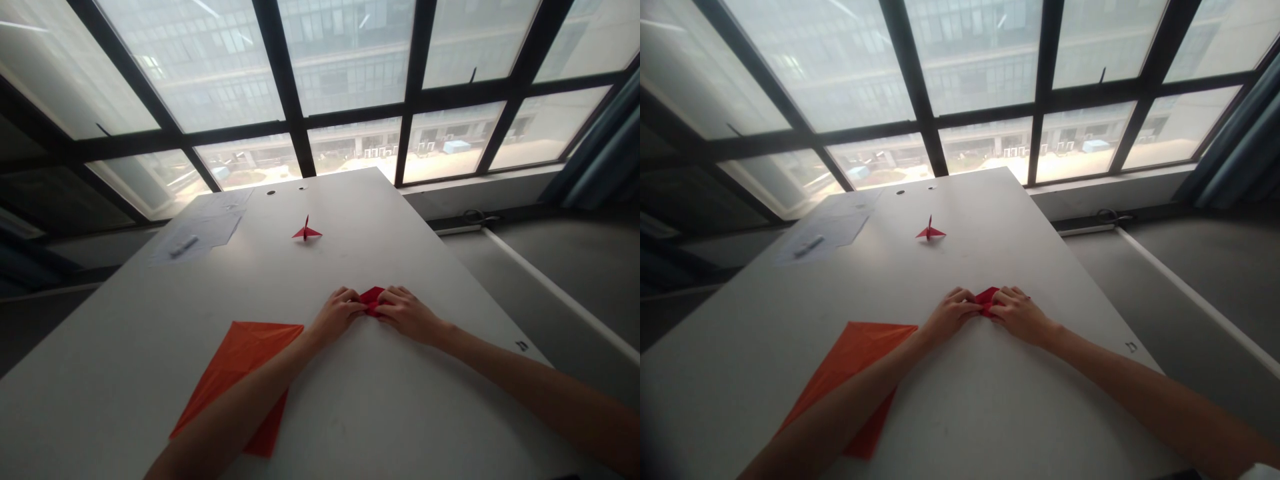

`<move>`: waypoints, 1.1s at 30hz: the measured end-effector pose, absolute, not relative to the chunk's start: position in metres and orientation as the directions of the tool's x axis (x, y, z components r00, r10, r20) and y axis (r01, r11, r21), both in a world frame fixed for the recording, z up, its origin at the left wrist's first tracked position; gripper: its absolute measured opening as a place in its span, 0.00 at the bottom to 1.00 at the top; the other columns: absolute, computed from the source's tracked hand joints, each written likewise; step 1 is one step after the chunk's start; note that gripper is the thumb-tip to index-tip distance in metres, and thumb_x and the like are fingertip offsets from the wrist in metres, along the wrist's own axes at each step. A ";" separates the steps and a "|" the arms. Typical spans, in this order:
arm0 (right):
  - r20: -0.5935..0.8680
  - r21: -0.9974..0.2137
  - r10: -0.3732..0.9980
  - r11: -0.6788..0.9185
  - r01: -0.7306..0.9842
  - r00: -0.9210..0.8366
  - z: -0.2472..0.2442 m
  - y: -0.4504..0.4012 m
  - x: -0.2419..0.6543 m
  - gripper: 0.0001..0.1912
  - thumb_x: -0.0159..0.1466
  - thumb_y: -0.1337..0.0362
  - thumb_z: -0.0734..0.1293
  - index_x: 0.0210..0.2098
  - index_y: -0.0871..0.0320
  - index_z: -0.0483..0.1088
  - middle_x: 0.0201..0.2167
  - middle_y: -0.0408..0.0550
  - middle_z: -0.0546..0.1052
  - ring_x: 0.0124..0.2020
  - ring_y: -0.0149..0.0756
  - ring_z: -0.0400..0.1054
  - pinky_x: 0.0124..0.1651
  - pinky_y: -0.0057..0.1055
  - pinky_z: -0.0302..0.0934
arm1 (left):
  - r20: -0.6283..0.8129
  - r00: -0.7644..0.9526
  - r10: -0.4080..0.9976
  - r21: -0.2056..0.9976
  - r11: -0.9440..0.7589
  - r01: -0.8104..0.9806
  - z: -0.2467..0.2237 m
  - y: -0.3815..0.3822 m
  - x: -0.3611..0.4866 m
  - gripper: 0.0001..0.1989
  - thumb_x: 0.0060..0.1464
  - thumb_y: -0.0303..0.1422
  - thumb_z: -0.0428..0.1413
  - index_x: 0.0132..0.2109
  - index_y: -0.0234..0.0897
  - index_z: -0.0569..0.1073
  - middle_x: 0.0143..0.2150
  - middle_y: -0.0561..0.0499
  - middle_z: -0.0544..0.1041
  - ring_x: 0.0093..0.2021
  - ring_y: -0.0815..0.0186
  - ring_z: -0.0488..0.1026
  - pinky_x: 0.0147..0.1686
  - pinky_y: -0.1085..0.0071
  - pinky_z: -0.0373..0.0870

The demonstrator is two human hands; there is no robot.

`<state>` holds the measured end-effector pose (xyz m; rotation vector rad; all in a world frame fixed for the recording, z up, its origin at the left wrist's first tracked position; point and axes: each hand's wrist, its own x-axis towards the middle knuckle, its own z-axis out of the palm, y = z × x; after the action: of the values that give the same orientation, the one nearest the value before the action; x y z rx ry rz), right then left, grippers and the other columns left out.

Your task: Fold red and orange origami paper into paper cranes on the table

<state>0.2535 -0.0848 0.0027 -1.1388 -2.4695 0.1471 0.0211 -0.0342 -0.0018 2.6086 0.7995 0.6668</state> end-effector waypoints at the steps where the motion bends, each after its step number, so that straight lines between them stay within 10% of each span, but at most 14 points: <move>1: 0.326 -0.272 0.743 0.666 0.694 -0.585 0.004 -0.084 0.253 0.11 0.70 0.63 0.61 0.42 0.52 0.76 0.43 0.51 0.76 0.48 0.41 0.68 0.53 0.40 0.59 | 0.333 0.738 0.587 0.430 -0.791 0.435 -0.001 -0.034 0.021 0.11 0.63 0.34 0.53 0.47 0.46 0.79 0.41 0.49 0.76 0.44 0.63 0.69 0.49 0.66 0.68; 21: 0.117 -0.576 0.859 0.468 0.671 -0.499 0.010 -0.063 0.260 0.12 0.67 0.62 0.62 0.31 0.55 0.73 0.34 0.45 0.77 0.34 0.34 0.68 0.39 0.28 0.56 | 0.306 0.625 0.718 0.575 -0.662 0.480 -0.004 -0.035 0.023 0.07 0.61 0.32 0.55 0.40 0.40 0.79 0.39 0.48 0.74 0.43 0.63 0.69 0.46 0.67 0.68; 33: 0.123 -0.432 0.940 0.339 0.835 -0.318 0.004 -0.064 0.251 0.08 0.67 0.63 0.62 0.33 0.56 0.71 0.33 0.47 0.76 0.33 0.35 0.67 0.35 0.29 0.54 | 0.312 0.612 0.727 0.446 -0.681 0.581 -0.004 -0.040 0.030 0.10 0.64 0.32 0.49 0.40 0.38 0.76 0.40 0.47 0.73 0.44 0.62 0.68 0.47 0.64 0.68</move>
<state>0.2506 -0.0640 0.0039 -1.5718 -2.2578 0.4135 0.0302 -0.0401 -0.0036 2.5393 1.0609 0.6874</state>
